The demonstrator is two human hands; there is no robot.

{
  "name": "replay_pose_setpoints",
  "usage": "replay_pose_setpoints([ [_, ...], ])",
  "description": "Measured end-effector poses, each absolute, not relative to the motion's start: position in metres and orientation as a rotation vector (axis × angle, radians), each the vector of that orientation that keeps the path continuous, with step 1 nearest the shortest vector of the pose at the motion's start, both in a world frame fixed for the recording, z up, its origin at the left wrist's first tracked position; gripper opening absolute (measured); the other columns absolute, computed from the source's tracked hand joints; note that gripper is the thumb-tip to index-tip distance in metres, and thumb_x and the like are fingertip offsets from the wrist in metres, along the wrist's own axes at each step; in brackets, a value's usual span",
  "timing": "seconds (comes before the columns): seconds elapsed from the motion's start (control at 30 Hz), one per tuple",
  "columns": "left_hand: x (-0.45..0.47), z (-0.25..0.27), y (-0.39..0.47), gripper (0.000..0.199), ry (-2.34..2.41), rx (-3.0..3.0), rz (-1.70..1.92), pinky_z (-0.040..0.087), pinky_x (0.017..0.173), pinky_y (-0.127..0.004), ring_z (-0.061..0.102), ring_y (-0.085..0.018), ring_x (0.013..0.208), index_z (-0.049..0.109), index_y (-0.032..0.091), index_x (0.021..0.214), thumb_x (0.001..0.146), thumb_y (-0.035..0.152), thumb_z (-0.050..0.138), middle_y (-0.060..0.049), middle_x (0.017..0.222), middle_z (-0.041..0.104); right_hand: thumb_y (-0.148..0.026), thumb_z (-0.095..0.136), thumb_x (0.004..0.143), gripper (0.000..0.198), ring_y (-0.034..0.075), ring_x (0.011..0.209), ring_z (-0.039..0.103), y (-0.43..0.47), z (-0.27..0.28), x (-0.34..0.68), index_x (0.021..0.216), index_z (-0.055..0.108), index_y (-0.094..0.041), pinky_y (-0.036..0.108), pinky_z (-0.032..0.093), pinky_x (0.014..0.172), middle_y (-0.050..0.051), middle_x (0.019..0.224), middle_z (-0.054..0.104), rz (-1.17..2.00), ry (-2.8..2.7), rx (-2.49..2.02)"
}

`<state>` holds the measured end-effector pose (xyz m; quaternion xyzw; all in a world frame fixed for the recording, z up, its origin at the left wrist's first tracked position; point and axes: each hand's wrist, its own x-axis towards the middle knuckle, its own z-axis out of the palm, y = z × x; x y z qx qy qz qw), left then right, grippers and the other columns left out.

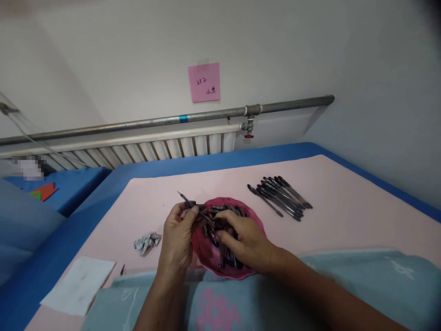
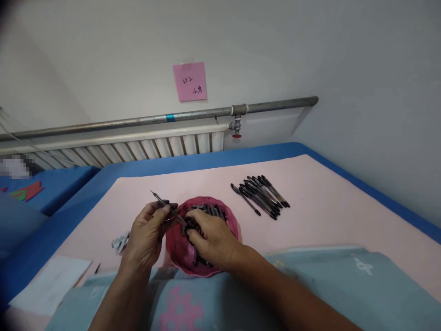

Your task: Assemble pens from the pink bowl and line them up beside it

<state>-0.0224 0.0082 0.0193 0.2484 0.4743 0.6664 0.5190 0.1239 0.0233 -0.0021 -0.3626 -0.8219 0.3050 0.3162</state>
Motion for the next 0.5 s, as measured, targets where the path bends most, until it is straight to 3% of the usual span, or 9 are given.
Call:
replay_pose_setpoints([
  [0.13,-0.027,0.019,0.009,0.022,1.158,0.622,1.592,0.050,0.060,-0.021,0.063,-0.010,0.064,0.058,0.012,0.079,0.063,0.020,0.071,-0.003,0.075,0.068,-0.013,0.047,0.079,0.023,0.014,0.077,0.055,0.023,0.003,0.126,0.101,0.050,-0.018,0.027,0.040,0.067,0.002,0.089,0.062,0.813,-2.178,-0.973],
  [0.23,-0.034,0.017,0.011,0.022,1.206,0.640,1.639,0.050,0.061,-0.024,0.063,-0.012,0.067,0.058,0.014,0.080,0.064,0.023,0.070,-0.002,0.074,0.066,-0.015,0.050,0.077,0.009,0.015,0.071,0.052,0.023,0.007,0.130,0.084,0.055,-0.017,0.027,0.037,0.062,0.003,0.079,0.060,0.685,-2.324,-1.068],
  [0.33,-0.039,0.016,0.012,0.022,1.246,0.649,1.659,0.050,0.061,-0.026,0.062,-0.013,0.065,0.059,0.014,0.082,0.065,0.026,0.069,0.000,0.072,0.064,-0.012,0.053,0.069,0.007,0.015,0.062,0.050,0.018,0.005,0.132,0.068,0.059,-0.016,0.027,0.032,0.056,0.004,0.069,0.059,0.555,-2.638,-1.077],
  [0.5,-0.035,0.017,0.011,0.022,1.249,0.658,1.590,0.046,0.056,-0.023,0.059,-0.011,0.059,0.061,0.014,0.081,0.065,0.026,0.068,-0.001,0.070,0.063,-0.016,0.057,0.067,0.011,0.019,0.062,0.053,0.008,-0.003,0.126,0.068,0.068,-0.014,0.030,0.032,0.057,0.010,0.074,0.063,0.328,-2.867,-1.118],
])
